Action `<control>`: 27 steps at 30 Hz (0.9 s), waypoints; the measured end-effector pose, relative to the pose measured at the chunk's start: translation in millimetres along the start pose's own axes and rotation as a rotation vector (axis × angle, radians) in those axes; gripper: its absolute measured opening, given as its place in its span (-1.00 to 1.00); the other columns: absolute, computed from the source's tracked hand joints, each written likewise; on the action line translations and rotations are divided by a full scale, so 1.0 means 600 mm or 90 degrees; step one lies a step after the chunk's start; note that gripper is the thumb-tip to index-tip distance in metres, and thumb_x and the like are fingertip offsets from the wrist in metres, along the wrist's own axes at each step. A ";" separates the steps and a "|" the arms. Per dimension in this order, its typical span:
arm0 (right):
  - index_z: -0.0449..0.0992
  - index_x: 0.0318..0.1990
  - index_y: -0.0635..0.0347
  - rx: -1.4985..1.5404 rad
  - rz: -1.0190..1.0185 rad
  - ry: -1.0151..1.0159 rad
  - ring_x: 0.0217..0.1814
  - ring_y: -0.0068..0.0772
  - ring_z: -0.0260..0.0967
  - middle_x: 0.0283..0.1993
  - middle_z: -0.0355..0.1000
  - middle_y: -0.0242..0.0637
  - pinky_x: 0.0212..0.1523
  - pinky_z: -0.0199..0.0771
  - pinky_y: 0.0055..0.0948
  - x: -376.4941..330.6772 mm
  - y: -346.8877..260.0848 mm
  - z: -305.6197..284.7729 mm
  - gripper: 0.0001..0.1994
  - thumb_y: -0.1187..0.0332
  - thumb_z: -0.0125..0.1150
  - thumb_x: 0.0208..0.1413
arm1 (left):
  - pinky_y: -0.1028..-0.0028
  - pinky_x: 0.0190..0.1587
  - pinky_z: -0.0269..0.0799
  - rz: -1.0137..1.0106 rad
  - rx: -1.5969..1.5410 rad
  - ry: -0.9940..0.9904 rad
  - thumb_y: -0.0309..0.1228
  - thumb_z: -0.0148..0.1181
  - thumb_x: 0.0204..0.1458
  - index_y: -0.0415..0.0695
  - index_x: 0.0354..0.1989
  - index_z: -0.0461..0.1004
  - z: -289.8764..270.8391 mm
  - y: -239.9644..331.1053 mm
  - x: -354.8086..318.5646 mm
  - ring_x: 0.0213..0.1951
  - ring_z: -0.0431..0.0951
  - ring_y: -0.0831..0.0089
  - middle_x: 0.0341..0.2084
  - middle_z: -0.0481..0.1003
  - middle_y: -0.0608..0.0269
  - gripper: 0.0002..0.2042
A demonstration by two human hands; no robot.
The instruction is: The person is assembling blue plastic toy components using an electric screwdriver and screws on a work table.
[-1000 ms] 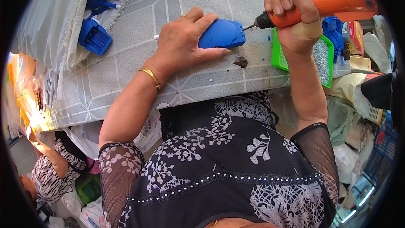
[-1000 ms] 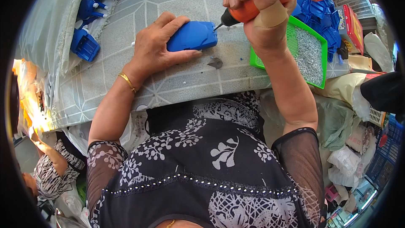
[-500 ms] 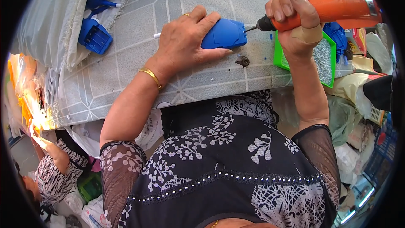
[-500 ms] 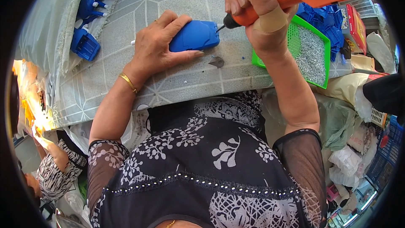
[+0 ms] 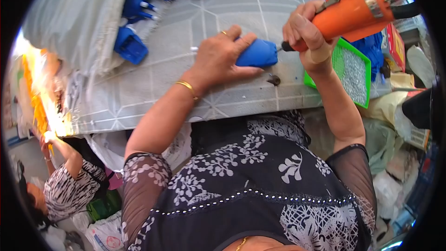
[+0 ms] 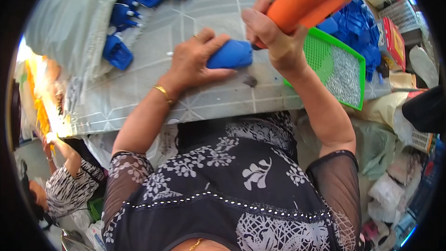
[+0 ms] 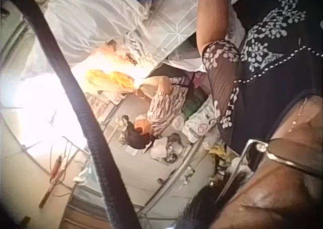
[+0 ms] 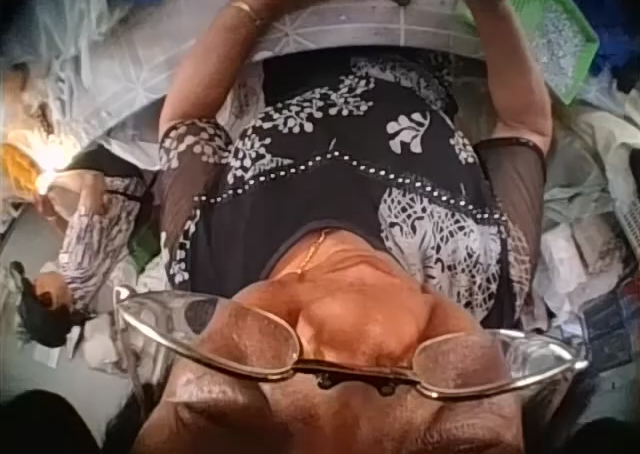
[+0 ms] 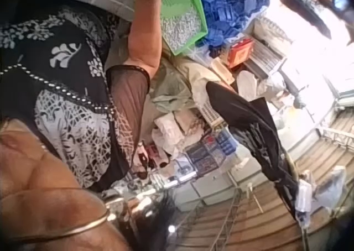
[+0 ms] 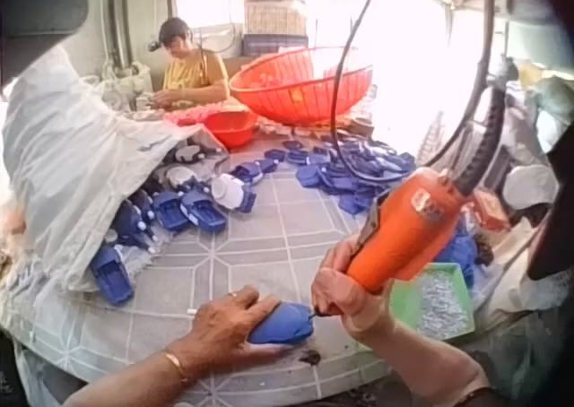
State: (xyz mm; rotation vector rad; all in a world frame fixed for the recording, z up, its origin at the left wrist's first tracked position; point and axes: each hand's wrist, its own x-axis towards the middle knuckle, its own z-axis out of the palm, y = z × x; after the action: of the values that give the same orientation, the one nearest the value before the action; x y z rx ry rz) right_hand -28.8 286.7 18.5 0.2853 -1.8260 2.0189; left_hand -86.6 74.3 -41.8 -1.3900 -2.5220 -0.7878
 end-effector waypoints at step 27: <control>0.63 0.02 0.26 -0.394 0.331 -0.107 -0.34 -0.40 0.65 -0.18 0.64 -0.27 -0.47 0.62 -0.42 0.347 0.271 0.046 -0.61 0.10 0.31 0.27 | 0.22 0.02 0.48 -0.883 0.149 0.340 -0.02 0.47 0.02 -0.35 0.09 0.55 -0.186 -0.015 -0.638 -0.11 0.59 0.06 -0.14 0.55 -0.08 -0.36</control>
State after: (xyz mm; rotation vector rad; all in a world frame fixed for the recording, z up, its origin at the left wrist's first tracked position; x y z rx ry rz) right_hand -287.7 281.7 -39.6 -0.2316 -2.7329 1.6166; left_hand 106.7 -270.7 -93.8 0.7592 -2.6402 -0.7607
